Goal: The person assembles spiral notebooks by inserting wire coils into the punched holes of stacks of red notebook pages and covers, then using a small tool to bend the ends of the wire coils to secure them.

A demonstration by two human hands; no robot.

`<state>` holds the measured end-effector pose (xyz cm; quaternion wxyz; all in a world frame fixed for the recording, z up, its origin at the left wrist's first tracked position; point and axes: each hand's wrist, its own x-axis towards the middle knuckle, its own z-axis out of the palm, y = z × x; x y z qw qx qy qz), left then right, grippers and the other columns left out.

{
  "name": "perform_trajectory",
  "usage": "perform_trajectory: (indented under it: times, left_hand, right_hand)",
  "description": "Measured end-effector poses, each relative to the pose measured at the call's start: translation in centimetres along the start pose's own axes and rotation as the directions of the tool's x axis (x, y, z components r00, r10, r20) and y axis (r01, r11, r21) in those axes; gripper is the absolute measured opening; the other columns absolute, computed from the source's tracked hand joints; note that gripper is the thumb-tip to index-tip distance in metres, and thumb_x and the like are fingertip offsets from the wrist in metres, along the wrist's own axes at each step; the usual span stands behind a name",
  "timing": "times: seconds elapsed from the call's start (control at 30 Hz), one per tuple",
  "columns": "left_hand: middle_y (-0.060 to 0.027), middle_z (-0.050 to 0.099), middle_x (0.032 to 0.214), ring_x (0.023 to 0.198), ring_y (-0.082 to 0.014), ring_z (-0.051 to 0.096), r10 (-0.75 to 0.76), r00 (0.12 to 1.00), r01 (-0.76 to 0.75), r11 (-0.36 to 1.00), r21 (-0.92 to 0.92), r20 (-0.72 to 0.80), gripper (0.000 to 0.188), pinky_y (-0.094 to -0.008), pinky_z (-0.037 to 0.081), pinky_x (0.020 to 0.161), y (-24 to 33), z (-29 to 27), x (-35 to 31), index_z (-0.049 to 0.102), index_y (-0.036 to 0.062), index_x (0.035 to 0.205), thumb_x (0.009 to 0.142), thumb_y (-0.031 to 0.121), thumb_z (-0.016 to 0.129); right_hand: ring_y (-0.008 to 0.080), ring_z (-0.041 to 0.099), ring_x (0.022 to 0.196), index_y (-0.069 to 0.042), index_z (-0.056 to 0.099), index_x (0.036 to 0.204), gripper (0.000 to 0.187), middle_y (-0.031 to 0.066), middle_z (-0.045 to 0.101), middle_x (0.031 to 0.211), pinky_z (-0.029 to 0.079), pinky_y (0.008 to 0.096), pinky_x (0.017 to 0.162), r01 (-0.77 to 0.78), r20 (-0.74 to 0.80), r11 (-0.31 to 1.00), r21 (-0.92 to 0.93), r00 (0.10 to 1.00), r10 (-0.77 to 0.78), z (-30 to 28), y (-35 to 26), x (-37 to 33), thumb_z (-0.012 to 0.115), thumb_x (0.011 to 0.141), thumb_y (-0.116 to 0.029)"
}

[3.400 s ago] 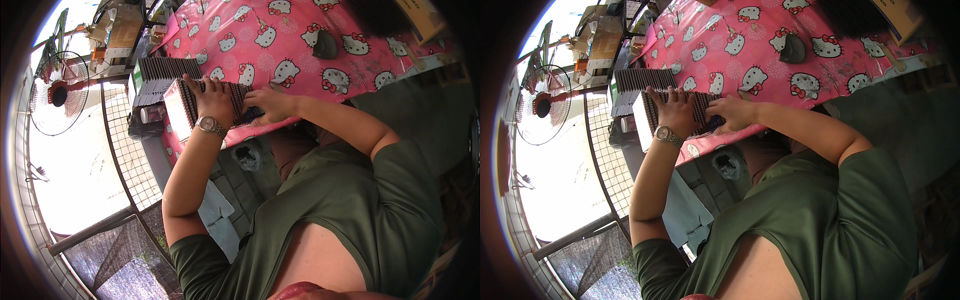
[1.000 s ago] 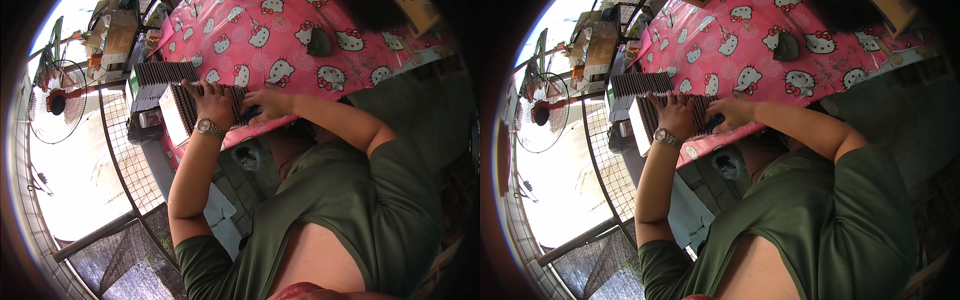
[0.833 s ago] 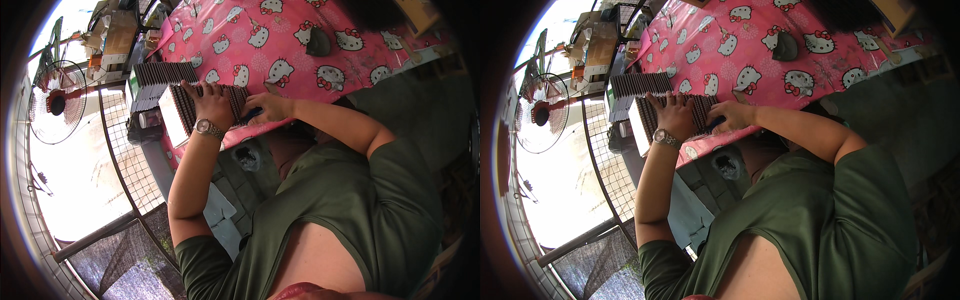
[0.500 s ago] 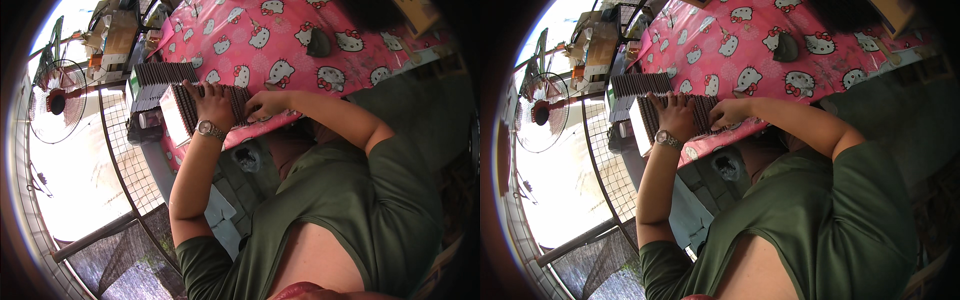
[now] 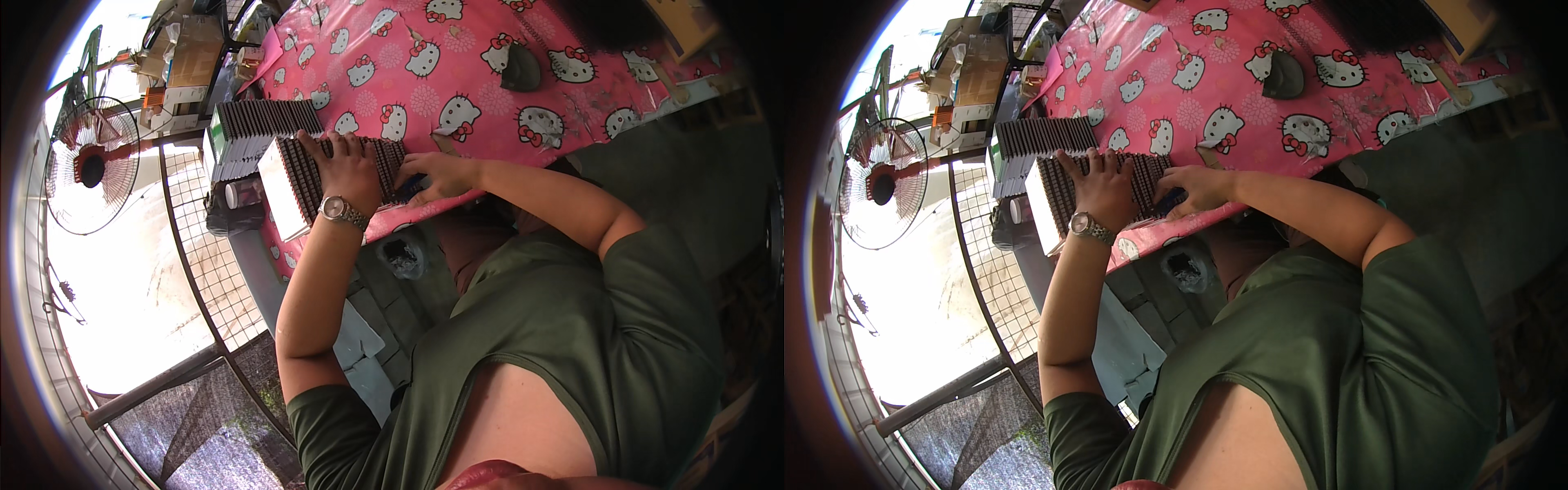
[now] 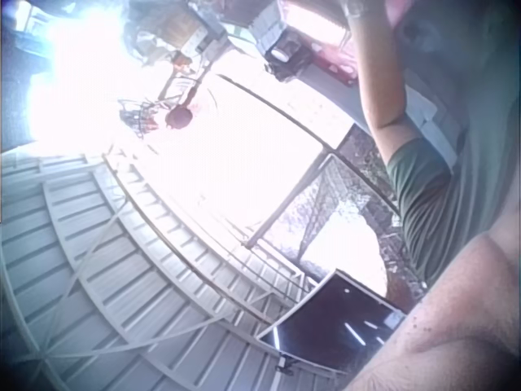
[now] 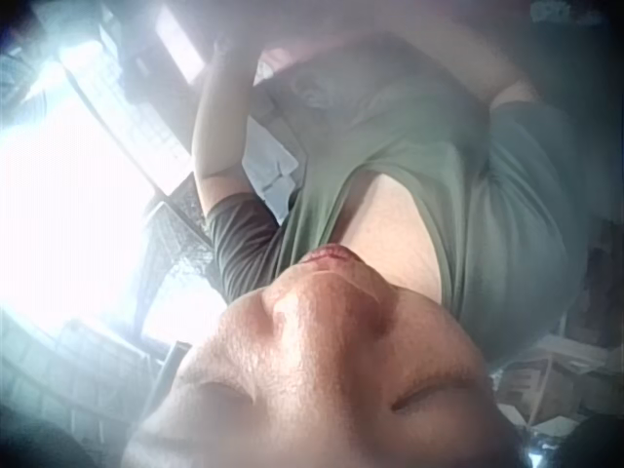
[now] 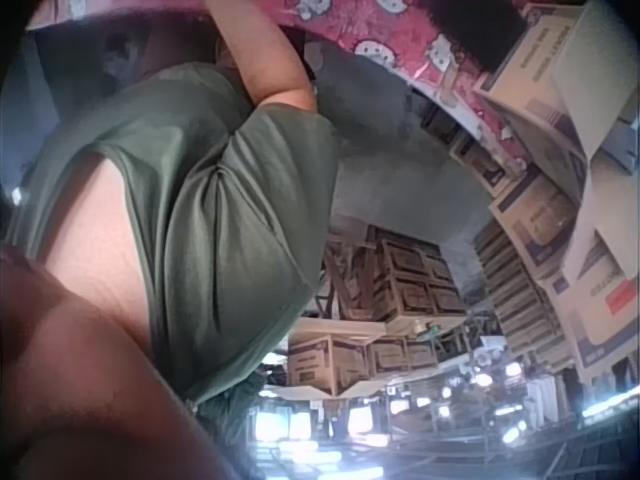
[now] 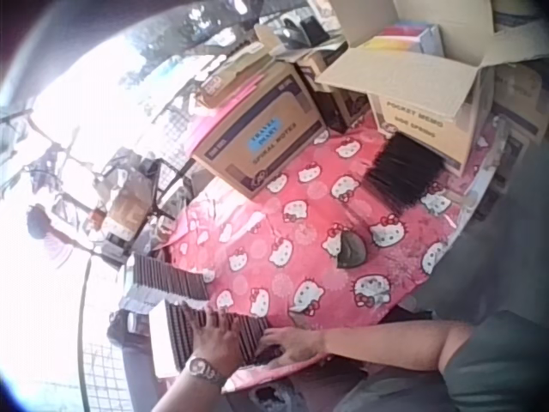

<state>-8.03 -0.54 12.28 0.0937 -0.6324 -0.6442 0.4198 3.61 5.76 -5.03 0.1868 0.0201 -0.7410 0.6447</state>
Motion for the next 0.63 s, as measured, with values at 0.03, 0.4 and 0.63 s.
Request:
perform_trajectory:
  times: [0.03, 0.4, 0.63]
  left_hand:
    - [-0.0209, 0.048, 0.141, 0.138, -0.0410, 0.035, 0.012, 1.000, -0.012, 1.000, -0.018, 0.004, 0.046, -0.0807, 0.000, 0.105, 0.0, -0.3, 0.0, 0.055, 0.0043, 0.131, 0.090, 0.024, 0.050]
    - [-0.0187, 0.050, 0.141, 0.138, -0.0406, 0.036, -0.048, 0.998, 0.050, 0.998, 0.048, -0.037, 0.054, -0.0816, -0.002, 0.104, 1.2, 0.5, 0.7, 0.057, 0.0094, 0.130, 0.083, 0.035, 0.061]
    - [-0.0179, 0.045, 0.146, 0.142, -0.0403, 0.029, -0.041, 0.999, 0.040, 0.996, 0.076, 0.010, 0.063, -0.0793, -0.002, 0.107, 1.1, 2.0, 0.7, 0.051, 0.0074, 0.137, 0.089, 0.049, 0.052]
  right_hand:
    - [0.0309, 0.059, 0.108, -0.008, 0.067, 0.115, 0.043, 0.0136, 0.059, 0.114, 0.047, 0.0386, 0.094, 0.000, -0.001, 1.000, 0.022, 1.000, 0.000, 0.2, 0.1, 0.1, 0.077, 0.080, -0.029]
    - [0.0291, 0.062, 0.106, -0.006, 0.070, 0.111, 0.038, 0.0142, 0.065, 0.112, 0.048, 0.0376, 0.094, -0.135, 0.178, 0.990, 0.039, 0.976, 0.126, -1.9, -1.1, 1.6, 0.075, 0.083, -0.031]
    - [0.0306, 0.058, 0.113, -0.010, 0.065, 0.121, 0.052, 0.0115, 0.058, 0.120, 0.047, 0.0386, 0.098, 0.092, 0.044, 0.991, -0.102, 0.995, -0.088, -1.1, 0.6, 0.1, 0.079, 0.076, -0.032]
